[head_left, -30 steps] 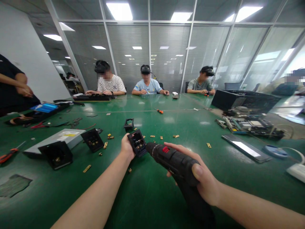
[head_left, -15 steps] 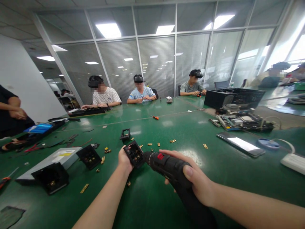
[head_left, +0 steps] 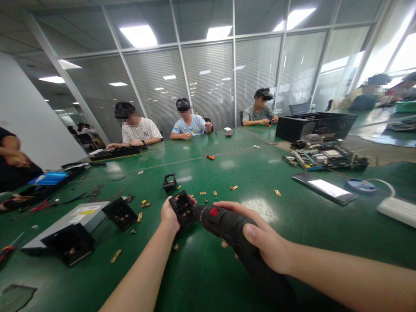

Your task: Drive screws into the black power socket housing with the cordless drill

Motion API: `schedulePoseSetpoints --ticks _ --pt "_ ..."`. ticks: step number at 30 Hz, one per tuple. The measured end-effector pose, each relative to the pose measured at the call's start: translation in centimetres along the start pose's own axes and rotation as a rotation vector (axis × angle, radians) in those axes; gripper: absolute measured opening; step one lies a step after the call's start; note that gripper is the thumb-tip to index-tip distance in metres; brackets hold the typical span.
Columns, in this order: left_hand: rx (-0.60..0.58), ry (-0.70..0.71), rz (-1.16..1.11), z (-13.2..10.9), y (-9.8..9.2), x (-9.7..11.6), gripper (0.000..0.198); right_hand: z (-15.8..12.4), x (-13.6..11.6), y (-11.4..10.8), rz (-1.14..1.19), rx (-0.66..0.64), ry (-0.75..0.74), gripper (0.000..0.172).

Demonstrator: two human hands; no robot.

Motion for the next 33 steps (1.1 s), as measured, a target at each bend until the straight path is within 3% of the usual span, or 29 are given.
schedulePoseSetpoints --ticks 4,8,22,28,33 --pt "-0.069 0.055 0.125 1.0 -0.5 -0.2 0.04 0.2 0.5 0.0 0.083 -0.044 0.07 0.083" --pt "-0.017 0.043 0.158 1.2 -0.9 -0.1 0.041 0.4 1.5 0.1 0.188 -0.094 0.114 0.087" --pt "-0.036 -0.008 0.201 1.6 -1.5 0.3 0.043 1.2 3.7 -0.4 0.433 -0.112 0.073 0.081" --pt "-0.025 -0.005 0.193 1.0 -1.1 0.5 0.039 1.3 3.3 -0.5 0.47 -0.09 0.135 0.077" --pt "-0.073 -0.053 0.188 0.8 -0.9 0.3 0.044 1.3 2.2 -0.7 0.492 -0.153 0.201 0.074"
Point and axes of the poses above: each hand's wrist, its own z-axis towards the middle knuckle, its own y-axis out of the palm, x = y × z, the point moved 3 cm from there along z, towards the middle knuckle, and after that the axes turned 4 degrees about -z, right-handed, at the moved point
